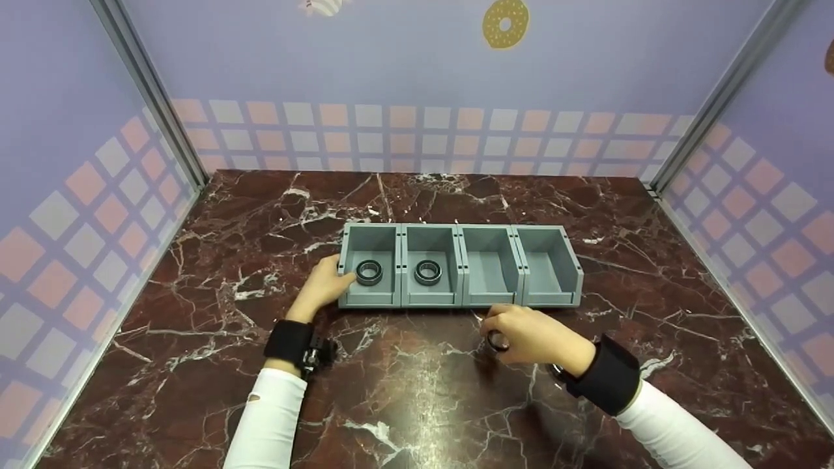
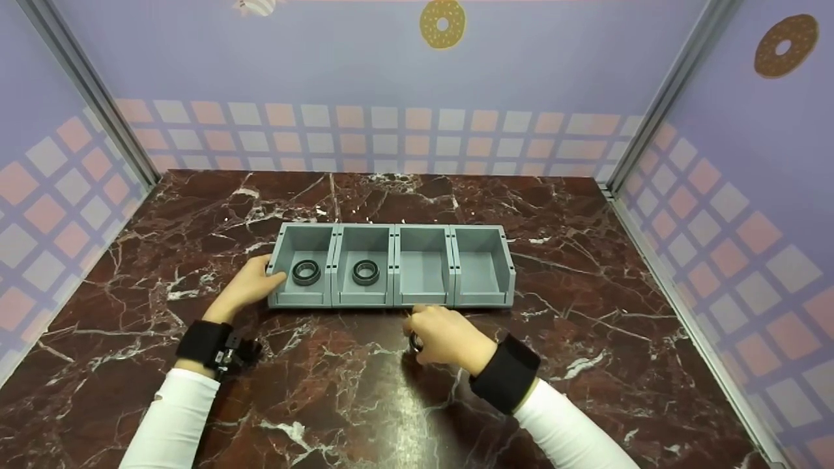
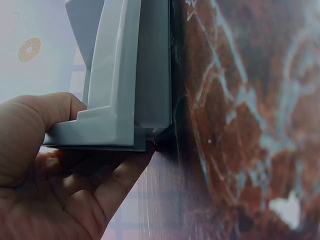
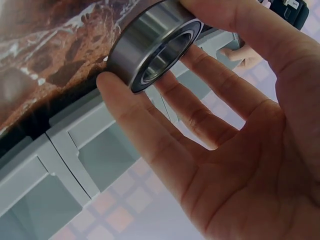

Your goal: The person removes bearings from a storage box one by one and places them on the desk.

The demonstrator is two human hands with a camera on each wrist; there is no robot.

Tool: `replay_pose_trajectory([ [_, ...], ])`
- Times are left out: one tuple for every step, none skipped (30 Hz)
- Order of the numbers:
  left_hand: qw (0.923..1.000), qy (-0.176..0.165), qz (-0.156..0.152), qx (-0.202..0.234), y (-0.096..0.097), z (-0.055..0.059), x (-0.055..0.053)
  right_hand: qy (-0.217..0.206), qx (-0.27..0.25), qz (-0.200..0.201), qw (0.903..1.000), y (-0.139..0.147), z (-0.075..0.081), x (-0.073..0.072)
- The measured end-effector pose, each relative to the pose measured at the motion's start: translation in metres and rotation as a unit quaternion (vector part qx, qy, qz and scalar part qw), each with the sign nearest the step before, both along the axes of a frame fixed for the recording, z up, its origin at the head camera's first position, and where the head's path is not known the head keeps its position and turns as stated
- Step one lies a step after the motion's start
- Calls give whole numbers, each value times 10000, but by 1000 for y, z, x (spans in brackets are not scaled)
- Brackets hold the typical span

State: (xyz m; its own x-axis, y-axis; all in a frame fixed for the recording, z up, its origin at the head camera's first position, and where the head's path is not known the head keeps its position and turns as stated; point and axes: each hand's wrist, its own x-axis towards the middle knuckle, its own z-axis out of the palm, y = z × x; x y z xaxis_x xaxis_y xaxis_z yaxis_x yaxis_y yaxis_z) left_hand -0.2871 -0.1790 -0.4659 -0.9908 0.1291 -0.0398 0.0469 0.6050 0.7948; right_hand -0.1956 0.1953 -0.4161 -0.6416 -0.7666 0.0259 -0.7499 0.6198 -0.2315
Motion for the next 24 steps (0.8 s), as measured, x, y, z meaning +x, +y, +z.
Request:
replay_pose_trajectory([
  [10000, 23, -1, -10, 0, 0, 0, -19, 12, 11, 10000, 0, -1, 1],
  [10000, 47, 8, -16, 0, 0, 0, -25, 21, 21, 10000, 0, -1, 1],
  [9999, 90, 24, -37, 0, 0, 0, -43, 32, 30, 10000, 0, -2, 2],
  [10000, 73, 26, -44, 0, 1, 0, -62, 50, 29, 10000, -1, -2, 3],
  [10000, 35, 18, -40, 0, 1, 0, -95, 72, 7, 9999, -1, -2, 4],
  [10000, -19, 8, -31, 0, 1, 1, -116, 100, -18, 9999, -1, -2, 4],
  [10000, -77, 6, -15, 0, 2, 1, -144, 119, -36, 9998, -1, -2, 5],
  [9999, -118, 3, 1, 0, 2, 1, -152, 138, -51, 9998, -1, -2, 5],
  [9999, -153, -5, 8, 0, 2, 1, -156, 158, -58, 9997, -1, -2, 6],
  [9998, -212, -9, 22, -1, 2, 2, -149, 178, -63, 9997, -1, -3, 6],
  [9998, -197, -11, 22, -1, 2, 2, -144, 189, -52, 9997, -1, -4, 6],
  [9998, -183, -7, 12, -1, 2, 2, -120, 198, -33, 9997, -1, -5, 6],
  [9999, -167, -22, -1, -1, 1, 1, -99, 209, -18, 9997, -1, -6, 7],
  [9999, -147, -20, -13, -1, 1, 1, -88, 220, -11, 9997, -1, -7, 7],
  [9999, -123, -26, -28, -1, 1, 0, -69, 229, -5, 9997, -1, -8, 7],
  [9999, -97, -29, -42, -1, 0, 0, -57, 235, 5, 9997, -1, -9, 7],
  [10000, -52, -39, -46, -1, 0, -1, -44, 233, 9, 9997, -1, -10, 7],
  [10000, -42, -33, -49, -1, 0, -1, -29, 222, 10, 9997, -1, -11, 7],
  [10000, -26, -28, -55, -1, 0, -1, -23, 204, 17, 9998, -1, -12, 8],
  [10000, -12, -11, -55, -1, 0, -1, -21, 173, 30, 9998, -1, -13, 8],
  [10000, -6, -14, -52, -1, 0, -1, -9, 144, 48, 9999, -1, -14, 9],
  [10000, -7, -5, -47, -1, 0, -1, 5, 112, 68, 9999, -1, -15, 9],
  [10000, -6, 1, -37, -1, 0, -1, 23, 93, 82, 9999, -1, -16, 10],
  [10000, -25, 12, -35, -1, 0, 0, 26, 66, 108, 9999, -1, -17, 10],
])
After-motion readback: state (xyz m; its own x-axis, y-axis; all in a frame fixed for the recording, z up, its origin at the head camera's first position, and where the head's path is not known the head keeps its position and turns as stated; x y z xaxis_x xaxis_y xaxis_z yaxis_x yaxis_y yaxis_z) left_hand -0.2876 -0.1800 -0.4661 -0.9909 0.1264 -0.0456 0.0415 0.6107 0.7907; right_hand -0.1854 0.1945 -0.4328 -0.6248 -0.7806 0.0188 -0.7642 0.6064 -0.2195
